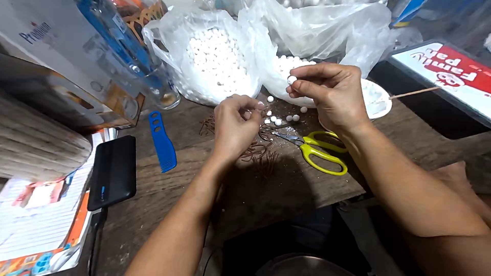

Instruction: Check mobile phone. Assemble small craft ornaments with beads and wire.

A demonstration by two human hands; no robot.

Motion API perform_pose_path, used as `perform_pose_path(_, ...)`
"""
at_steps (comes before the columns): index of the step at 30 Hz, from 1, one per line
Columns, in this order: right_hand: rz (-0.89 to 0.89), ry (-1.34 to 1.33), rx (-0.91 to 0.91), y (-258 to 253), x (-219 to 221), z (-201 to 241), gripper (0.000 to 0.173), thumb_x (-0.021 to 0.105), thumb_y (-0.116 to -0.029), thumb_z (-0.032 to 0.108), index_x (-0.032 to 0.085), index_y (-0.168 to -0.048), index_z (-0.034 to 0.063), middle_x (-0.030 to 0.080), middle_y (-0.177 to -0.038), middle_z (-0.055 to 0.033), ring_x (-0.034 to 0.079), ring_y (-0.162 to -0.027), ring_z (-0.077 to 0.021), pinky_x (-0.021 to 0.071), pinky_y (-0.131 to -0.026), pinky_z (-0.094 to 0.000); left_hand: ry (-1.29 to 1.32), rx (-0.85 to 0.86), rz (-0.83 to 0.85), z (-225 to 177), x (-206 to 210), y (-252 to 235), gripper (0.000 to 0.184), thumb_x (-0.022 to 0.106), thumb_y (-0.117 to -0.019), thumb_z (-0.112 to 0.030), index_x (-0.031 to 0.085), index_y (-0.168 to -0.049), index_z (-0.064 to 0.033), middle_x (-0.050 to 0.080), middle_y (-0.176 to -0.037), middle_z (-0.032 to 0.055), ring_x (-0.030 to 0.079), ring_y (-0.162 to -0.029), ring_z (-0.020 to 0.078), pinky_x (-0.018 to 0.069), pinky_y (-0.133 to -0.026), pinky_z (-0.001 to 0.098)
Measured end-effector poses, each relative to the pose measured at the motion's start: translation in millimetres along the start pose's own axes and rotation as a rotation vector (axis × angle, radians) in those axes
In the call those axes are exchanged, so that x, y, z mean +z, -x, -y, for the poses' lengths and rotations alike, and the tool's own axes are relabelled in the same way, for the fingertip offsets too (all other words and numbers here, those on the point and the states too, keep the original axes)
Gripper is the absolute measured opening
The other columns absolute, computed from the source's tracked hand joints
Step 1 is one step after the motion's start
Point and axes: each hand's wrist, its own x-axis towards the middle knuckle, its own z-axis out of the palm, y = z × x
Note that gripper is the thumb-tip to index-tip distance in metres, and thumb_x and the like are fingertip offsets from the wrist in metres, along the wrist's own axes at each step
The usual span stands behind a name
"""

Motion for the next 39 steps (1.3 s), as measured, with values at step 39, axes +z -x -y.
perform_pose_path(39,0.14,-0.038,0.156,6,1,-1,0.019,0.067,-0.0852,-0.012,0.074,-0.098,0.0004,0.075,-0.087,0.0012,0.071,-0.074,-0.0047,0.0621,-0.073,-0.0223,0.369,-0.05,0.114,6,-6,-5,0.012,0.065,-0.091,0.011,0.067,-0.095,-0.0004,0.072,-0.082,0.0015,0.068,-0.065,0.003,0.0586,-0.064,0.0182)
